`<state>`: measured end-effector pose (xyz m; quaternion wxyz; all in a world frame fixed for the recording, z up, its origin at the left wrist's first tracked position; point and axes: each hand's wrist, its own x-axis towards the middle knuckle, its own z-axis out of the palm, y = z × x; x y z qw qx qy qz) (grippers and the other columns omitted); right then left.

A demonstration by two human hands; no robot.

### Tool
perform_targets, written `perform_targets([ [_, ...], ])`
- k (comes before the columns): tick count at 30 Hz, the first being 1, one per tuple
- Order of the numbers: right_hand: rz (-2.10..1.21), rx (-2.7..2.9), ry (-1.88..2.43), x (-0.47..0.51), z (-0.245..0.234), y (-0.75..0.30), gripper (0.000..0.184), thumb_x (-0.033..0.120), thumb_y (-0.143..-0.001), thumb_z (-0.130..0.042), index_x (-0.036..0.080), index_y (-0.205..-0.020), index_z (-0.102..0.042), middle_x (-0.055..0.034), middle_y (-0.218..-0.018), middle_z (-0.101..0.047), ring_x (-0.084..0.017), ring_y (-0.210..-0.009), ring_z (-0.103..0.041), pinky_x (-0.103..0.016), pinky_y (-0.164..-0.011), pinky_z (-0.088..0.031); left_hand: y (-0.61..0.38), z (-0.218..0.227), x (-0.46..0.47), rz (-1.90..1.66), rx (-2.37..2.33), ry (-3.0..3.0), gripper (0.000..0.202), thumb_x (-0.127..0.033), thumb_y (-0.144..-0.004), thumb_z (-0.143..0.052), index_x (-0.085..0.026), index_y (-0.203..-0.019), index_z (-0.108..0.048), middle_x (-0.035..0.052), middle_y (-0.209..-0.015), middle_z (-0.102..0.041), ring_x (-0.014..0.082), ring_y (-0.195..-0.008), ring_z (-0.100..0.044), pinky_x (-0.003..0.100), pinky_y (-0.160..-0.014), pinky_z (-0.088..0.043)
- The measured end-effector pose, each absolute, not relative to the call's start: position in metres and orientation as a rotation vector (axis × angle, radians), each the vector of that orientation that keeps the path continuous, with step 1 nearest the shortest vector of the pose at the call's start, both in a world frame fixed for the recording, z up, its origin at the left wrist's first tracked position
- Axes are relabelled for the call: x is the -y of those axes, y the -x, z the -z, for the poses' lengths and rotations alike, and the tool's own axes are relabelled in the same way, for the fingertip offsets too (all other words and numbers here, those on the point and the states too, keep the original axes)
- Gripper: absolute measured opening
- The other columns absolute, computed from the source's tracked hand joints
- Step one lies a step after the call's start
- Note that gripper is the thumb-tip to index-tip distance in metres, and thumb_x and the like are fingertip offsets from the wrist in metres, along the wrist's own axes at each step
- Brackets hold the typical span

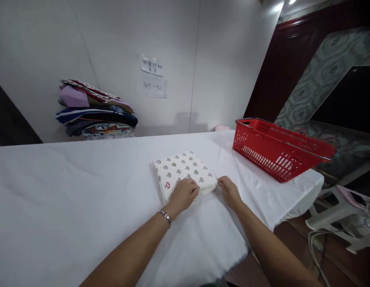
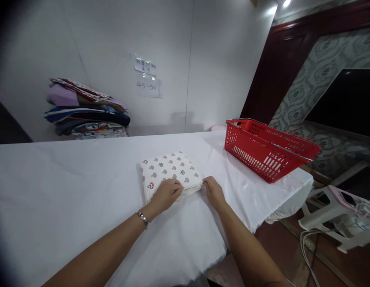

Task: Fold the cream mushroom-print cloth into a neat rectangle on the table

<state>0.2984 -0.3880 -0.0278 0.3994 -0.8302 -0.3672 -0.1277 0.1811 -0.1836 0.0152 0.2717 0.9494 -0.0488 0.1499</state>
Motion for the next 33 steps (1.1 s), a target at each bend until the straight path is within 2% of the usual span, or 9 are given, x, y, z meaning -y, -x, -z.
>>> perform_targets([
  [10,0.323,0.918,2.106,0.385,0.026,-0.296,0.024,0.028,-0.09,-0.034,0.023,-0.097,-0.057,-0.0064,-0.093,-0.058,-0.02,-0.089,-0.055,-0.035,-0.08,-0.045,-0.181,-0.017,0.185,-0.416,0.095,-2.596,0.033,-0.023,-0.088,-0.035,-0.019,-0.062,-0.054,0.0013,-0.076,-0.06,0.0165,-0.078,-0.051,0.032,-0.075,-0.035],
  [21,0.278,0.896,2.084,0.383,0.028,-0.299,0.021,0.027,-0.089,-0.037,0.024,-0.095,-0.058,-0.0044,-0.092,-0.059,-0.019,-0.086,-0.056,-0.033,-0.079,-0.045,-0.183,-0.022,0.188,-0.383,0.055,-2.704,0.027,-0.021,-0.088,-0.035,-0.019,-0.071,-0.055,0.0034,-0.079,-0.059,0.0182,-0.081,-0.053,0.033,-0.074,-0.037],
  [24,0.26,0.889,2.08,0.383,0.03,-0.301,0.021,0.028,-0.088,-0.038,0.024,-0.095,-0.058,-0.0045,-0.092,-0.059,-0.019,-0.085,-0.056,-0.034,-0.078,-0.045,-0.184,-0.024,0.193,-0.424,0.125,-2.769,0.02,-0.014,-0.086,-0.037,-0.019,-0.083,-0.056,0.0043,-0.088,-0.06,0.0192,-0.086,-0.053,0.034,-0.075,-0.038],
  [29,0.271,0.892,2.056,0.381,0.026,-0.298,0.021,0.028,-0.09,-0.036,0.024,-0.094,-0.056,-0.0039,-0.091,-0.057,-0.019,-0.085,-0.055,-0.033,-0.078,-0.044,-0.191,-0.027,0.206,-0.524,0.385,-2.852,0.031,-0.003,-0.081,-0.037,-0.022,-0.1,-0.053,0.0045,-0.115,-0.054,0.0197,-0.099,-0.051,0.035,-0.083,-0.037],
  [31,0.268,0.891,2.055,0.38,0.024,-0.296,0.021,0.028,-0.09,-0.035,0.024,-0.093,-0.055,-0.0042,-0.091,-0.056,-0.019,-0.086,-0.054,-0.033,-0.078,-0.044,-0.196,-0.029,0.208,-0.481,0.401,-2.864,0.031,-0.004,-0.08,-0.04,-0.022,-0.102,-0.052,0.0045,-0.115,-0.053,0.0201,-0.099,-0.051,0.035,-0.082,-0.039],
  [33,0.256,0.891,2.053,0.38,0.023,-0.295,0.02,0.028,-0.09,-0.035,0.024,-0.093,-0.055,-0.0045,-0.09,-0.056,-0.019,-0.086,-0.054,-0.033,-0.079,-0.044,-0.201,-0.03,0.209,-0.402,0.376,-2.864,0.027,-0.006,-0.08,-0.041,-0.022,-0.1,-0.052,0.0047,-0.106,-0.056,0.0198,-0.093,-0.053,0.033,-0.078,-0.041],
])
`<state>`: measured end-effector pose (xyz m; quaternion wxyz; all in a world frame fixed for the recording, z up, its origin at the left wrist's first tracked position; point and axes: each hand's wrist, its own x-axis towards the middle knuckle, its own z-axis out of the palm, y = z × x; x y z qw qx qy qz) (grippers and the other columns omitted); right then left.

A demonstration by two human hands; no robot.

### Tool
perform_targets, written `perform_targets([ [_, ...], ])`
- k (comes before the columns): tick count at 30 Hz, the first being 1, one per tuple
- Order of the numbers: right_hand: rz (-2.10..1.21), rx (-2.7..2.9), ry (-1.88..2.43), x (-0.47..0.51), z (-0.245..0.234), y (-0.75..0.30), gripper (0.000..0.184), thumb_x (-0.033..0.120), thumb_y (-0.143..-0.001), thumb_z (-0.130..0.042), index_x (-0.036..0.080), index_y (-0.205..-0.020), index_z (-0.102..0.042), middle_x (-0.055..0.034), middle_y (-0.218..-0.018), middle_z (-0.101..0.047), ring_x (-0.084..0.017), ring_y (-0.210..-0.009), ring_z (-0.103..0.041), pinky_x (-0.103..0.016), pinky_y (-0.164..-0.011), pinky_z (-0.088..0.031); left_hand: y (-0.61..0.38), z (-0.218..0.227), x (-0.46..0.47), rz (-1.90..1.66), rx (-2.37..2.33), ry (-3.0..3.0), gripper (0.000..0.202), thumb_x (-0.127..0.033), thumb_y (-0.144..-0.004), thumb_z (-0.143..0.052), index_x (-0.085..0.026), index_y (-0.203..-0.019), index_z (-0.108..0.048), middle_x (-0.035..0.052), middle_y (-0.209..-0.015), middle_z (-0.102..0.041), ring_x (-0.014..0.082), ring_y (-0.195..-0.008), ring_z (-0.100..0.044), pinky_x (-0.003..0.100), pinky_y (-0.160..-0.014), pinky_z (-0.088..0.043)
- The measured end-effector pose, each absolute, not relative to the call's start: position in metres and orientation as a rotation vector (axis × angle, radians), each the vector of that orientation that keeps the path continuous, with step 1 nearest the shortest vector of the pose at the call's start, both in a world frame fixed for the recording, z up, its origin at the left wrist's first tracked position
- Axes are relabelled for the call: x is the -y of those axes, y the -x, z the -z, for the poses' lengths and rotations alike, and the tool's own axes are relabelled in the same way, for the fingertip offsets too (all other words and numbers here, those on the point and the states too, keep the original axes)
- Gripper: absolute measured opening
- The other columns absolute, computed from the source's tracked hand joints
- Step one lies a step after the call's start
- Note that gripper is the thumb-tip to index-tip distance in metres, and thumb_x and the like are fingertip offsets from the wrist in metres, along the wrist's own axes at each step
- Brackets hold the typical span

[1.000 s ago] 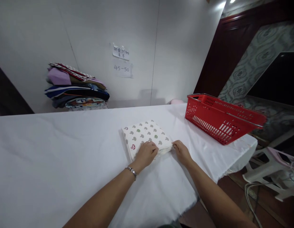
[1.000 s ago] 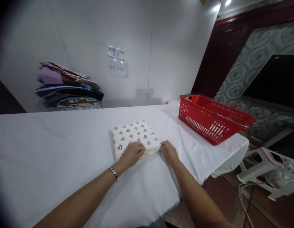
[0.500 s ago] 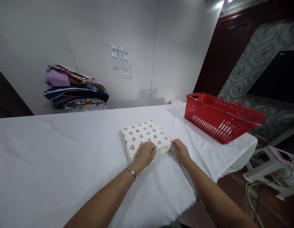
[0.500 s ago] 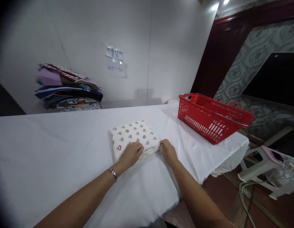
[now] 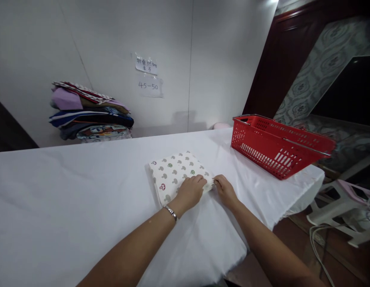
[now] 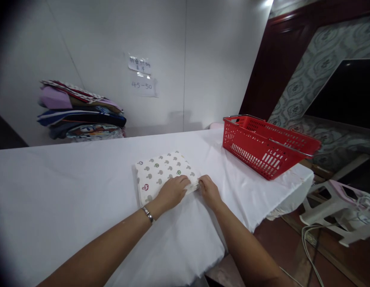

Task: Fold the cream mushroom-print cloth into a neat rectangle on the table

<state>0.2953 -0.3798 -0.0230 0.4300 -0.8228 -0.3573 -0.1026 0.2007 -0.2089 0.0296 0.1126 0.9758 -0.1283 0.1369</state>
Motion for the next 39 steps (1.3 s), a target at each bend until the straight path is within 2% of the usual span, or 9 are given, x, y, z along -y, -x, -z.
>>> perform_targets([
  [3,0.24,0.892,2.034,0.38,0.024,-0.297,0.02,0.028,-0.09,-0.036,0.024,-0.092,-0.055,-0.0044,-0.09,-0.056,-0.019,-0.086,-0.054,-0.033,-0.078,-0.044,-0.207,-0.028,0.207,-0.365,0.313,-2.84,0.025,-0.006,-0.082,-0.038,-0.02,-0.096,-0.053,0.0044,-0.095,-0.057,0.0184,-0.087,-0.054,0.031,-0.073,-0.042],
  [5,0.236,0.892,2.019,0.38,0.026,-0.299,0.019,0.027,-0.089,-0.037,0.024,-0.092,-0.056,-0.0041,-0.089,-0.056,-0.019,-0.084,-0.054,-0.032,-0.077,-0.044,-0.209,-0.024,0.206,-0.398,0.276,-2.836,0.026,-0.004,-0.082,-0.036,-0.02,-0.093,-0.053,0.0041,-0.095,-0.056,0.0174,-0.084,-0.054,0.03,-0.069,-0.043],
  [8,0.237,0.886,1.996,0.38,0.029,-0.301,0.019,0.028,-0.089,-0.038,0.023,-0.092,-0.057,-0.0039,-0.087,-0.057,-0.018,-0.082,-0.054,-0.032,-0.075,-0.044,-0.212,-0.018,0.207,-0.448,0.312,-2.863,0.027,-0.003,-0.082,-0.036,-0.02,-0.091,-0.055,0.0046,-0.106,-0.055,0.0178,-0.088,-0.054,0.03,-0.069,-0.043],
  [11,0.242,0.875,1.972,0.38,0.03,-0.302,0.019,0.028,-0.088,-0.039,0.023,-0.09,-0.057,-0.0039,-0.085,-0.057,-0.018,-0.08,-0.054,-0.031,-0.074,-0.044,-0.214,-0.015,0.211,-0.476,0.375,-2.871,0.028,-0.004,-0.083,-0.039,-0.02,-0.095,-0.057,0.0052,-0.121,-0.051,0.0201,-0.101,-0.051,0.033,-0.078,-0.044],
  [14,0.251,0.875,1.952,0.379,0.029,-0.301,0.019,0.028,-0.089,-0.04,0.022,-0.089,-0.058,-0.0036,-0.084,-0.057,-0.018,-0.079,-0.054,-0.031,-0.073,-0.044,-0.215,-0.018,0.216,-0.464,0.359,-2.864,0.024,-0.011,-0.085,-0.041,-0.021,-0.098,-0.059,0.0051,-0.121,-0.051,0.0199,-0.103,-0.051,0.034,-0.082,-0.044],
  [19,0.256,0.888,1.946,0.379,0.027,-0.301,0.019,0.027,-0.089,-0.04,0.022,-0.088,-0.058,-0.0031,-0.083,-0.057,-0.017,-0.078,-0.054,-0.031,-0.072,-0.044,-0.217,-0.022,0.225,-0.485,0.25,-2.878,0.014,-0.026,-0.086,-0.049,-0.02,-0.093,-0.06,0.0046,-0.113,-0.054,0.0194,-0.096,-0.053,0.033,-0.078,-0.045],
  [23,0.262,0.901,1.941,0.378,0.026,-0.301,0.018,0.027,-0.089,-0.041,0.022,-0.088,-0.058,-0.003,-0.083,-0.057,-0.017,-0.078,-0.054,-0.03,-0.071,-0.044,-0.221,-0.019,0.23,-0.512,0.198,-2.877,0.016,-0.022,-0.088,-0.045,-0.018,-0.09,-0.06,0.0048,-0.11,-0.056,0.0199,-0.094,-0.053,0.034,-0.077,-0.044],
  [29,0.263,0.874,1.978,0.38,0.028,-0.301,0.018,0.025,-0.088,-0.04,0.022,-0.088,-0.058,-0.0032,-0.085,-0.058,-0.017,-0.079,-0.054,-0.031,-0.073,-0.044,-0.225,-0.011,0.23,-0.509,0.302,-2.753,0.014,-0.012,-0.082,-0.047,-0.018,-0.089,-0.058,0.0041,-0.113,-0.055,0.0187,-0.101,-0.051,0.033,-0.085,-0.041],
  [39,0.175,0.983,1.998,0.388,0.023,-0.293,0.022,0.024,-0.081,-0.05,0.023,-0.102,-0.057,-0.0028,-0.089,-0.056,-0.015,-0.075,-0.054,-0.026,-0.063,-0.045,-0.222,-0.005,0.227,-0.539,0.322,-2.661,0.009,-0.013,-0.081,-0.05,-0.018,-0.084,-0.057,0.004,-0.116,-0.053,0.0183,-0.102,-0.05,0.033,-0.084,-0.042],
])
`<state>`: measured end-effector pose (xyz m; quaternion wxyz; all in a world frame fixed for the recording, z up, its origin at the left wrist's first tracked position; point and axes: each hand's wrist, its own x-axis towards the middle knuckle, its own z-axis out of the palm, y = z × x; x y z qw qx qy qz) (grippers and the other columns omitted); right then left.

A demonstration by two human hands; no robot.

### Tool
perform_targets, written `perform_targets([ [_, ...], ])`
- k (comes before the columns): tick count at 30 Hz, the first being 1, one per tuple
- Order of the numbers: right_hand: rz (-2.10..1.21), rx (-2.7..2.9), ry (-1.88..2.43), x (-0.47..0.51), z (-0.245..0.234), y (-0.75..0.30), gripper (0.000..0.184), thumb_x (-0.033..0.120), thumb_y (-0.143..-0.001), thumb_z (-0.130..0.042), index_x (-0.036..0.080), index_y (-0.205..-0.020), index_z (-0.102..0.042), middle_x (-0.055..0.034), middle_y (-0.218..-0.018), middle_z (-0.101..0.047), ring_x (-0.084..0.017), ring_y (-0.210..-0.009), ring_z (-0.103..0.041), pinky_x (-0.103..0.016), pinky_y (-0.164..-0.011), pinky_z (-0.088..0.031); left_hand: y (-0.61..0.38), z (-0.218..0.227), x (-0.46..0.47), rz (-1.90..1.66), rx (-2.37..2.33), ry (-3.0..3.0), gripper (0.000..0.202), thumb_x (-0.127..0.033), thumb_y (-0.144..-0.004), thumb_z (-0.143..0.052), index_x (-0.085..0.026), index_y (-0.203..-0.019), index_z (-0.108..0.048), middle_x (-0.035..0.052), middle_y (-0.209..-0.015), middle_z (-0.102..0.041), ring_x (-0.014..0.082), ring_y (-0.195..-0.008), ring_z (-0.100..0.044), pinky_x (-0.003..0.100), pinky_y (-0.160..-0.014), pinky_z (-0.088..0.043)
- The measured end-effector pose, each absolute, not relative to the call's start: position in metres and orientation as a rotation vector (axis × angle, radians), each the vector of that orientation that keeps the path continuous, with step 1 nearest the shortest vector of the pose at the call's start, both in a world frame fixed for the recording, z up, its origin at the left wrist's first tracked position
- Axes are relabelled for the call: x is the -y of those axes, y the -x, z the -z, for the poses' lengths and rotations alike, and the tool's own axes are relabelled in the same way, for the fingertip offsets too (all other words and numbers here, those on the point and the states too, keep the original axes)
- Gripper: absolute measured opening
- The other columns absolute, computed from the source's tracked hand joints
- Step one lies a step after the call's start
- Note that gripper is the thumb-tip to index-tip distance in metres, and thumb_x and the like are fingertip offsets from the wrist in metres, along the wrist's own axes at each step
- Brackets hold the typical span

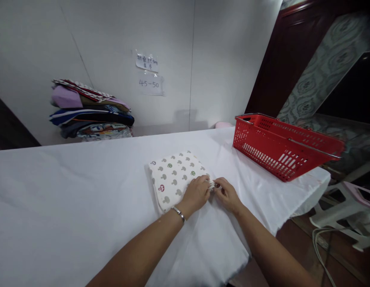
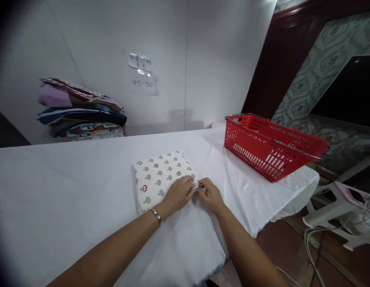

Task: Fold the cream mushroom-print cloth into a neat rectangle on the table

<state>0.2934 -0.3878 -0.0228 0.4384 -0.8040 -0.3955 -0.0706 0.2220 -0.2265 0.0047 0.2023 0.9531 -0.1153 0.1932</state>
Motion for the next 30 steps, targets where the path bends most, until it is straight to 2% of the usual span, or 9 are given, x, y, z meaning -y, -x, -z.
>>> perform_targets([
  [3,0.173,0.981,2.044,0.387,0.021,-0.292,0.023,0.026,-0.08,-0.051,0.022,-0.102,-0.057,-0.0031,-0.088,-0.056,-0.015,-0.074,-0.053,-0.026,-0.061,-0.045,-0.222,-0.004,0.227,-0.542,0.328,-2.661,0.009,-0.013,-0.081,-0.051,-0.018,-0.085,-0.056,0.0044,-0.115,-0.052,0.0181,-0.101,-0.05,0.033,-0.084,-0.042],
  [6,0.222,0.965,2.09,0.386,0.019,-0.29,0.019,0.022,-0.082,-0.047,0.023,-0.098,-0.057,-0.0028,-0.088,-0.056,-0.016,-0.078,-0.054,-0.027,-0.066,-0.045,-0.222,-0.005,0.228,-0.544,0.343,-2.681,0.009,-0.015,-0.083,-0.049,-0.019,-0.087,-0.055,0.0043,-0.111,-0.053,0.018,-0.1,-0.05,0.033,-0.083,-0.041],
  [12,0.277,0.902,2.235,0.386,0.016,-0.287,0.018,0.02,-0.081,-0.045,0.024,-0.096,-0.055,-0.0017,-0.089,-0.057,-0.015,-0.074,-0.054,-0.028,-0.066,-0.044,-0.214,-0.011,0.224,-0.44,0.311,-2.779,0.009,-0.012,-0.083,-0.047,-0.019,-0.086,-0.053,0.0034,-0.094,-0.057,0.018,-0.089,-0.052,0.032,-0.077,-0.041],
  [18,0.244,0.918,2.235,0.386,0.017,-0.287,0.017,0.021,-0.082,-0.044,0.024,-0.095,-0.054,-0.0012,-0.09,-0.057,-0.015,-0.076,-0.054,-0.027,-0.067,-0.044,-0.19,-0.016,0.205,-0.396,0.205,-2.785,0.015,-0.016,-0.085,-0.044,-0.02,-0.095,-0.055,0.0023,-0.09,-0.06,0.0176,-0.085,-0.053,0.03,-0.073,-0.041],
  [21,0.265,0.939,2.206,0.386,0.019,-0.288,0.016,0.022,-0.082,-0.045,0.023,-0.095,-0.054,-0.0019,-0.09,-0.057,-0.015,-0.076,-0.054,-0.028,-0.069,-0.045,-0.181,-0.02,0.199,-0.379,0.113,-2.797,0.016,-0.024,-0.088,-0.043,-0.019,-0.083,-0.057,0.0029,-0.084,-0.059,0.018,-0.082,-0.053,0.03,-0.069,-0.041],
  [24,0.291,0.954,2.186,0.386,0.021,-0.29,0.019,0.022,-0.081,-0.045,0.023,-0.098,-0.054,-0.0028,-0.092,-0.057,-0.016,-0.079,-0.055,-0.029,-0.07,-0.046,-0.18,-0.024,0.2,-0.333,0.065,-2.799,0.023,-0.024,-0.089,-0.041,-0.018,-0.074,-0.058,0.0038,-0.082,-0.058,0.0172,-0.079,-0.053,0.029,-0.066,-0.041],
  [30,0.309,0.954,2.162,0.386,0.026,-0.291,0.028,0.021,-0.08,-0.047,0.023,-0.107,-0.053,-0.0039,-0.097,-0.057,-0.017,-0.081,-0.055,-0.031,-0.073,-0.047,-0.186,-0.023,0.203,-0.3,0.057,-2.81,0.016,-0.025,-0.085,-0.049,-0.018,-0.073,-0.057,0.003,-0.081,-0.057,0.0165,-0.076,-0.054,0.027,-0.062,-0.04],
])
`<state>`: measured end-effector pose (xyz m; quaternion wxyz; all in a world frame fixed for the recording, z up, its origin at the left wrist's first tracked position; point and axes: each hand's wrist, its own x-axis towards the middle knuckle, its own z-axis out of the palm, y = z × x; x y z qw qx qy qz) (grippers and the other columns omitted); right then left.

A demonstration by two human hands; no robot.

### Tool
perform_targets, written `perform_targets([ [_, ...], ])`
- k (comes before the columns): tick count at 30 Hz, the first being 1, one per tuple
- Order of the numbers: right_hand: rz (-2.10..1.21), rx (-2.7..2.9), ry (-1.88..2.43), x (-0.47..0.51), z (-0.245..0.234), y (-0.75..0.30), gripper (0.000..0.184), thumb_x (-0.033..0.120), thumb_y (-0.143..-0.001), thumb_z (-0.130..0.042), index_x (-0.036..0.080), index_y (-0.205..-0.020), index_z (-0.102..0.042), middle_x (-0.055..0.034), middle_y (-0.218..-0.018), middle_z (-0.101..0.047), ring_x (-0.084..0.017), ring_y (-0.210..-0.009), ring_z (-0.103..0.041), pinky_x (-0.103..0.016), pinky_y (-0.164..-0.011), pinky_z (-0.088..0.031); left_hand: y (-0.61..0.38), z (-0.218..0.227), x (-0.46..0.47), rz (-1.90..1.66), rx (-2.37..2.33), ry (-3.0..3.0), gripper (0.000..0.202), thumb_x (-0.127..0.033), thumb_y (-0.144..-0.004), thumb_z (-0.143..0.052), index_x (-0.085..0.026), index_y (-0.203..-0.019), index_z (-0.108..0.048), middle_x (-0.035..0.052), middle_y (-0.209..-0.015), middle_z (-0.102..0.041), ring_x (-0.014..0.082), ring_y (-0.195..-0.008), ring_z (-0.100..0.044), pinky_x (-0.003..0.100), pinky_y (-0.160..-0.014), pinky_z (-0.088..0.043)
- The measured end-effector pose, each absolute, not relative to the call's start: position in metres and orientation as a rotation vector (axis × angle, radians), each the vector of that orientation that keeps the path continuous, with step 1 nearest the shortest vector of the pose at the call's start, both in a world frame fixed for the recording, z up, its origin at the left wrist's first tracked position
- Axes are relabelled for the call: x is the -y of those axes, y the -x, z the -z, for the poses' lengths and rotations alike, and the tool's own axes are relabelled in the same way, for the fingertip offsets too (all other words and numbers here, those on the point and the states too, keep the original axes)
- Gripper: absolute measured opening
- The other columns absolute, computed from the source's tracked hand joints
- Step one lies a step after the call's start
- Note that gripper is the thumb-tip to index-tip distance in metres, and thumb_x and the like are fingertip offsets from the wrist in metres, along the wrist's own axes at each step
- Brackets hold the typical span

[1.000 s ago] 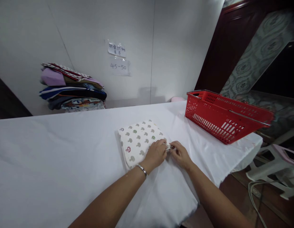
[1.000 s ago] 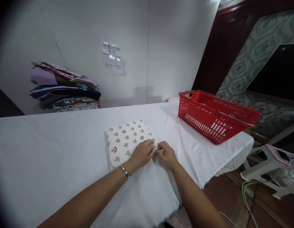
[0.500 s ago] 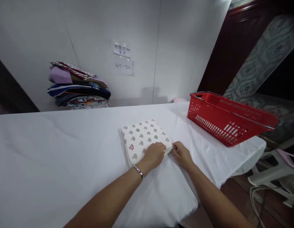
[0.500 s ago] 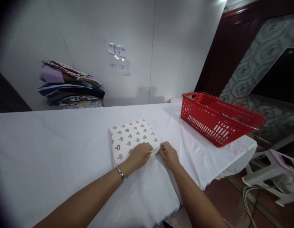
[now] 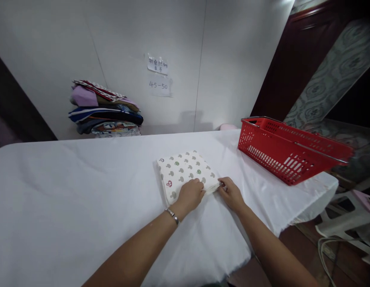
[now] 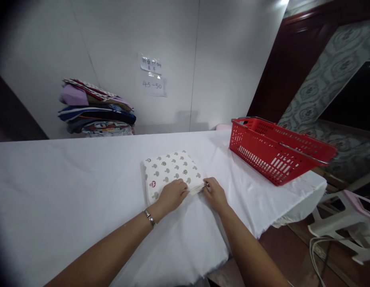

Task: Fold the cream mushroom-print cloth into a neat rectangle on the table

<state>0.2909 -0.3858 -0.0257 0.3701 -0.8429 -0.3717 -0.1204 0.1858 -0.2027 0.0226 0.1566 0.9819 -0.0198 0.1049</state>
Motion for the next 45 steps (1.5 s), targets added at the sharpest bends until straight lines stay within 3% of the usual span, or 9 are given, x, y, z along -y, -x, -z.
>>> perform_targets([
  [5,0.32,0.952,2.175,0.386,0.025,-0.29,0.028,0.021,-0.08,-0.047,0.025,-0.107,-0.054,-0.0053,-0.107,-0.055,-0.019,-0.092,-0.054,-0.031,-0.075,-0.046,-0.186,-0.021,0.202,-0.295,0.037,-2.756,0.011,-0.023,-0.084,-0.049,-0.019,-0.076,-0.056,0.0009,-0.081,-0.058,0.0145,-0.073,-0.054,0.025,-0.061,-0.038],
  [12,0.312,0.928,2.214,0.385,0.021,-0.289,0.018,0.017,-0.078,-0.046,0.023,-0.093,-0.055,-0.002,-0.091,-0.057,-0.018,-0.085,-0.054,-0.031,-0.075,-0.045,-0.181,-0.018,0.199,-0.349,0.106,-2.706,0.008,-0.021,-0.084,-0.049,-0.019,-0.079,-0.055,0.0005,-0.081,-0.057,0.0151,-0.077,-0.053,0.026,-0.064,-0.039],
  [20,0.32,0.993,2.214,0.388,0.03,-0.291,0.024,0.027,-0.085,-0.043,0.025,-0.106,-0.055,-0.0048,-0.109,-0.056,-0.02,-0.098,-0.055,-0.033,-0.08,-0.047,-0.151,-0.014,0.189,-0.43,0.137,-2.928,0.01,-0.026,-0.083,-0.056,-0.019,-0.076,-0.054,0.0045,-0.089,-0.057,0.0204,-0.085,-0.052,0.034,-0.072,-0.04],
  [25,0.295,0.972,2.266,0.389,0.037,-0.295,0.026,0.027,-0.081,-0.042,0.025,-0.103,-0.057,-0.0039,-0.105,-0.058,-0.02,-0.091,-0.058,-0.034,-0.077,-0.049,-0.136,-0.008,0.186,-0.451,0.118,-2.846,0.006,-0.022,-0.084,-0.053,-0.019,-0.08,-0.054,0.0042,-0.09,-0.057,0.0192,-0.086,-0.051,0.033,-0.073,-0.041],
  [29,0.254,0.958,2.286,0.392,0.035,-0.298,0.027,0.029,-0.08,-0.042,0.024,-0.101,-0.058,-0.0052,-0.105,-0.059,-0.022,-0.095,-0.058,-0.037,-0.082,-0.049,-0.127,-0.008,0.174,-0.557,0.142,-2.691,0.014,-0.024,-0.088,-0.046,-0.02,-0.079,-0.056,0.0034,-0.088,-0.058,0.0172,-0.087,-0.052,0.033,-0.078,-0.042],
  [32,0.311,0.991,2.291,0.384,0.023,-0.296,0.031,0.027,-0.079,-0.042,0.022,-0.105,-0.06,-0.0081,-0.118,-0.055,-0.025,-0.11,-0.052,-0.043,-0.094,-0.043,-0.122,-0.006,0.166,-0.68,0.013,-2.641,0.011,-0.024,-0.086,-0.048,-0.021,-0.09,-0.057,0.0049,-0.108,-0.058,0.0203,-0.108,-0.049,0.04,-0.095,-0.036],
  [36,0.298,1.179,2.164,0.342,0.001,-0.287,0.042,0.027,-0.082,-0.043,0.023,-0.123,-0.053,-0.0075,-0.134,-0.046,-0.024,-0.123,-0.043,-0.044,-0.102,-0.037,-0.122,0.004,0.165,-0.694,-0.109,-2.699,0.03,-0.028,-0.087,-0.046,-0.021,-0.115,-0.05,0.007,-0.136,-0.044,0.0236,-0.13,-0.031,0.046,-0.108,-0.023],
  [41,0.235,1.303,2.242,0.296,0.002,-0.304,0.05,0.041,-0.083,-0.049,0.02,-0.128,-0.048,-0.011,-0.14,-0.041,-0.028,-0.131,-0.032,-0.05,-0.105,-0.03,-0.122,0.015,0.168,-0.677,-0.113,-2.75,0.036,-0.029,-0.09,-0.039,-0.021,-0.125,-0.045,0.0066,-0.14,-0.041,0.0228,-0.133,-0.029,0.047,-0.11,-0.021],
  [45,0.074,1.181,2.4,0.301,0.025,-0.337,0.054,0.048,-0.083,-0.047,0.018,-0.128,-0.049,-0.0127,-0.138,-0.042,-0.028,-0.131,-0.031,-0.05,-0.107,-0.027,-0.119,0.017,0.167,-0.678,-0.094,-2.751,0.038,-0.031,-0.091,-0.038,-0.022,-0.128,-0.044,0.0055,-0.141,-0.04,0.0216,-0.133,-0.029,0.045,-0.111,-0.022],
])
